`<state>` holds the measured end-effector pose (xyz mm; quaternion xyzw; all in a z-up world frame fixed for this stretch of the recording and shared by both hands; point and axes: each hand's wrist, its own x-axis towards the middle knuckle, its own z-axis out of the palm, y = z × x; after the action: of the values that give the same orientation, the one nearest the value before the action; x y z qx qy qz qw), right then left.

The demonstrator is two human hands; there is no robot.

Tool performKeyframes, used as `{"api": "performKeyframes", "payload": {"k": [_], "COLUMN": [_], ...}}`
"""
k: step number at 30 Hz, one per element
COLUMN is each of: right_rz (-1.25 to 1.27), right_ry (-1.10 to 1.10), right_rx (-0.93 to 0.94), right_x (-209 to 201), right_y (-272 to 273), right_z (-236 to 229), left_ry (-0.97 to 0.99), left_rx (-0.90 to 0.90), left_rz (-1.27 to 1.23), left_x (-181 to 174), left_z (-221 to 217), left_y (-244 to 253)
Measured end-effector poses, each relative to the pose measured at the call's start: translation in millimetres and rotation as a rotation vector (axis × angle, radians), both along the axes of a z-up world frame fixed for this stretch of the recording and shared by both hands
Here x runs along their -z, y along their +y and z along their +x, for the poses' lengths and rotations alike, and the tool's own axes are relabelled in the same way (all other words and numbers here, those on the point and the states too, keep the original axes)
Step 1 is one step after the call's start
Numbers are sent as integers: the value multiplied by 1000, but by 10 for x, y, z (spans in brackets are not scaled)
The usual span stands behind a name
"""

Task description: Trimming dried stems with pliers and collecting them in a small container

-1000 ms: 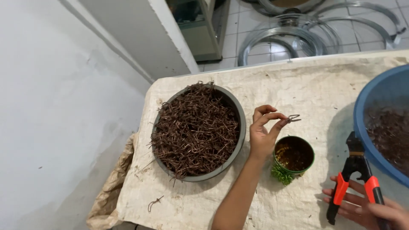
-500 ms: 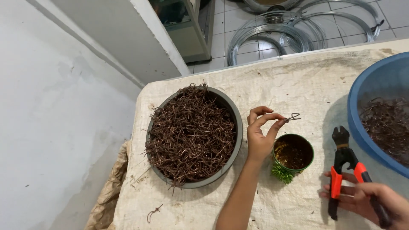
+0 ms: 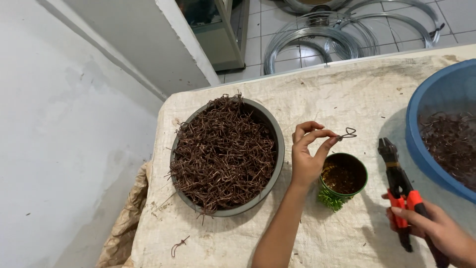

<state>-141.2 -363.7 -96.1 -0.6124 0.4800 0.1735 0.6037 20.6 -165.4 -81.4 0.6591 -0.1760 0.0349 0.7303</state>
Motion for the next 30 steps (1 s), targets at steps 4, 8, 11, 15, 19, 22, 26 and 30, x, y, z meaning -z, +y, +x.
{"api": "performKeyframes", "payload": {"k": [4, 8, 11, 15, 19, 22, 26, 30], "right_rz": [235, 278, 321, 299, 248, 176, 18, 65], "right_ry": [-5, 77, 171, 286, 428, 513, 489, 532], "right_rx": [131, 123, 112, 50, -39, -158, -146, -177], "right_x": [-247, -165, -355, -185, -73, 322, -115, 684], "right_y": [51, -87, -98, -248, -389, -664, -358, -849], "right_z": [173, 205, 297, 368, 515, 556, 558, 527], "left_ry": [-5, 0, 6, 13, 19, -2, 7, -24], "left_rx": [-5, -13, -1, -9, -4, -11, -10, -36], "left_rz": [-2, 9, 8, 4, -28, -32, -37, -36], "left_x": [4, -6, -1, -26, -43, -49, -88, -73], "left_z": [27, -8, -6, -18, 17, 27, 25, 36], "left_y": [-4, 4, 8, 31, 67, 98, 136, 140]}}
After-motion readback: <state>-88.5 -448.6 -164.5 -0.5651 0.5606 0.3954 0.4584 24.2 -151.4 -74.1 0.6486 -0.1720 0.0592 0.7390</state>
